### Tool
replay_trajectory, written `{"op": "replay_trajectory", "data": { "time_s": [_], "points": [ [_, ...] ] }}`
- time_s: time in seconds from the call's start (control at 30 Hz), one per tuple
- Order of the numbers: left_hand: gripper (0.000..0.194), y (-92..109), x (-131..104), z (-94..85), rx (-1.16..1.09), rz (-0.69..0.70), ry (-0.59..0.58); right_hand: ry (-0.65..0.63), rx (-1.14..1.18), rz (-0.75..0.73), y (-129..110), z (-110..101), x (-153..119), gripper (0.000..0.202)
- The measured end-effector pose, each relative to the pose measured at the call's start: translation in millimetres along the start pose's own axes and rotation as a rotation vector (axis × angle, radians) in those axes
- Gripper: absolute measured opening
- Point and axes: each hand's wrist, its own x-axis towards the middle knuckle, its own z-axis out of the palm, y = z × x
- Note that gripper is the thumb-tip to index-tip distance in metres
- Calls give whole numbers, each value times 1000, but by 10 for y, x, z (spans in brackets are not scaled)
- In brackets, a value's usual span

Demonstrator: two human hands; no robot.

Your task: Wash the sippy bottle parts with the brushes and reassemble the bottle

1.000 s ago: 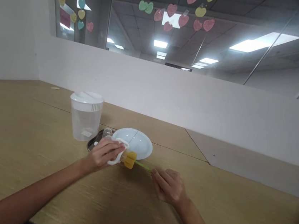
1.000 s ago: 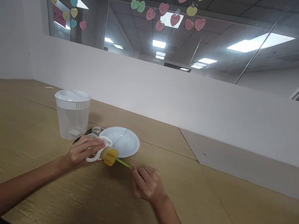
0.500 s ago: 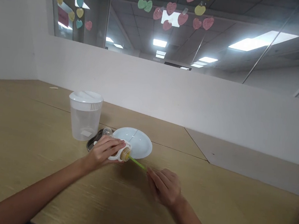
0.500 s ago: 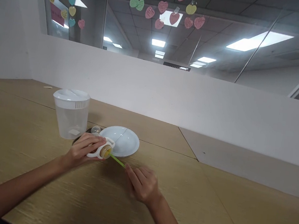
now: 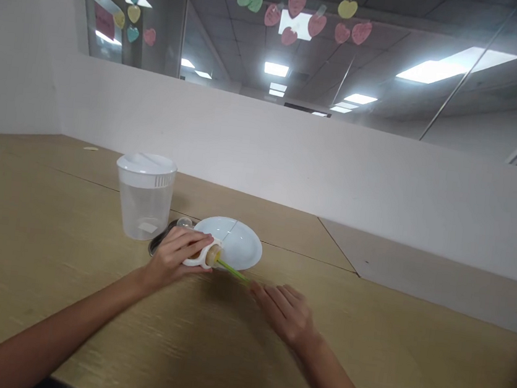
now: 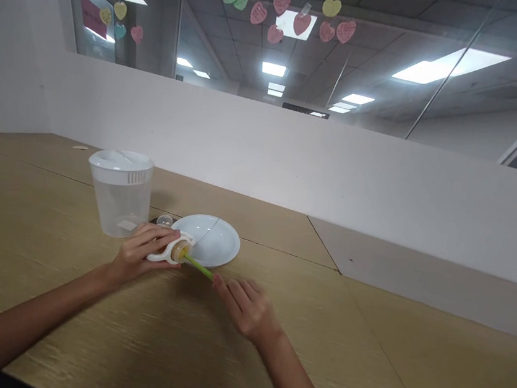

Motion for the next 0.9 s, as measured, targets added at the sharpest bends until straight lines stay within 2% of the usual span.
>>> {"op": "replay_trajectory", "data": {
  "time_s": [0.1, 0.3, 0.37, 0.5, 0.57, 0.67, 0.7, 0.8, 0.9],
  "points": [
    [53, -87, 10, -17, 48, -21, 10, 35, -41, 53, 27, 13, 2, 28],
    [43, -164, 27, -51, 110, -109, 60, 54, -16, 108, 39, 36, -41, 12],
    [45, -214, 45, -80, 128, -205, 127, 95, 8, 171, 48, 19, -48, 10],
    [49, -362, 116, -190, 199, -504, 341, 193, 52, 337, 20, -73, 23, 10],
    [51, -422, 158, -252, 206, -607, 419, 138, 82, 279, -77, -129, 94, 9],
    [53, -456, 207, -314, 177, -680, 467, -49, 54, 63, -369, -175, 183, 12],
    [53, -452, 217, -323, 165, -688, 466, -109, 4, 34, -492, -171, 198, 14],
    [52, -417, 231, -318, 137, -686, 453, -267, -111, 38, -840, -92, 199, 16],
    [52, -366, 233, -296, 118, -691, 434, -361, -154, 69, -1059, 36, 185, 22]
  ]
}}
